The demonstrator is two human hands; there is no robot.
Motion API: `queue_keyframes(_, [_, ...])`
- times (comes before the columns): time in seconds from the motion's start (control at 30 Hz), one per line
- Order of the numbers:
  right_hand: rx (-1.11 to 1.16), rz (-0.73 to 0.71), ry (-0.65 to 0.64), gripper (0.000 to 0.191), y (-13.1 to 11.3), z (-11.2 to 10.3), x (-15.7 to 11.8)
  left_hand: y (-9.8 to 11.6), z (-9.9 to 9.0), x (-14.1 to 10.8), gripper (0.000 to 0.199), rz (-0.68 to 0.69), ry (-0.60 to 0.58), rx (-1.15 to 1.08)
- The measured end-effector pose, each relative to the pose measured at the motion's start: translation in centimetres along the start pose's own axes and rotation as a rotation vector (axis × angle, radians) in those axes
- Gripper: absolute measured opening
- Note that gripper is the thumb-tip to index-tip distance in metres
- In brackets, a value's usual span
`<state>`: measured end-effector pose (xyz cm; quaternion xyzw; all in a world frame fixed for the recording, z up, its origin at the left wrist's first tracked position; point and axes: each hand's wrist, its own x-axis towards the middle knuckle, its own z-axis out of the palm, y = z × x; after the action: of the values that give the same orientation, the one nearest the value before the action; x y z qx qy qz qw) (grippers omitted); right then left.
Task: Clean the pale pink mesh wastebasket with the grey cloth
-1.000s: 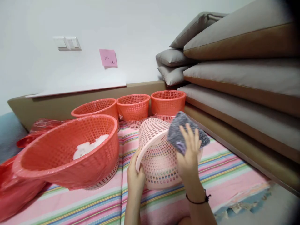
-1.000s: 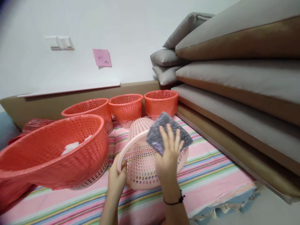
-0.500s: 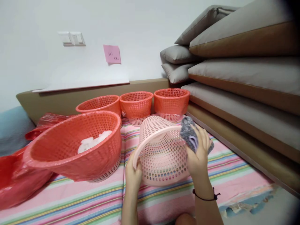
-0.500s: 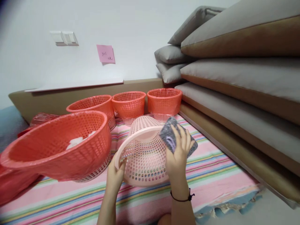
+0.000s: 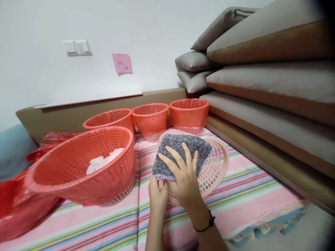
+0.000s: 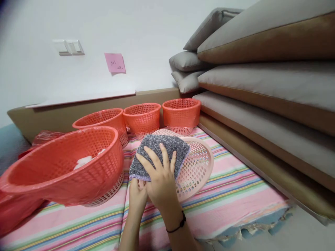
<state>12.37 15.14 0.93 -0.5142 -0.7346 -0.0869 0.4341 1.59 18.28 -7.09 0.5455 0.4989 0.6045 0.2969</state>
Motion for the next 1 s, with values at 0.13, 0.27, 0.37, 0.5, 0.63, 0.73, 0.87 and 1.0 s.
queue_keyframes(0.13, [-0.021, 0.077, 0.048, 0.068, 0.9, -0.9, 0.1, -0.1, 0.3, -0.2, 0.067, -0.094, -0.149, -0.045])
queue_keyframes(0.27, [-0.017, 0.152, 0.103, 0.073, 2.3, -1.6, 0.0, 0.2, -0.3, -0.4, 0.079, -0.204, -0.35, -0.016])
queue_keyframes(0.37, [0.003, 0.192, 0.139, 0.076, 3.5, -2.4, -0.2, 0.8, -0.8, -0.3, 0.064, -0.242, -0.261, -0.015])
queue_keyframes(0.5, [0.013, 0.275, 0.227, 0.074, 4.7, -3.5, -0.6, 1.3, -1.2, 0.2, 0.053, -0.184, 0.017, -0.069])
queue_keyframes(0.63, [0.04, 0.318, 0.264, 0.071, 5.5, -4.3, -1.1, 0.4, -1.2, 0.2, 0.051, -0.118, 0.056, 0.046])
queue_keyframes(0.73, [0.084, 0.302, 0.251, 0.072, 5.8, -4.8, -1.7, -1.0, -0.9, -0.3, 0.053, -0.107, -0.051, 0.053])
queue_keyframes(0.87, [0.246, 0.253, 0.191, 0.072, 5.6, -5.5, -3.2, -2.4, -0.9, -1.8, 0.058, -0.059, -0.093, -0.041])
queue_keyframes(1.0, [0.59, 0.347, 0.195, 0.062, 4.2, -6.7, -6.1, -2.2, -2.3, -4.8, 0.056, -0.079, -0.036, -0.058])
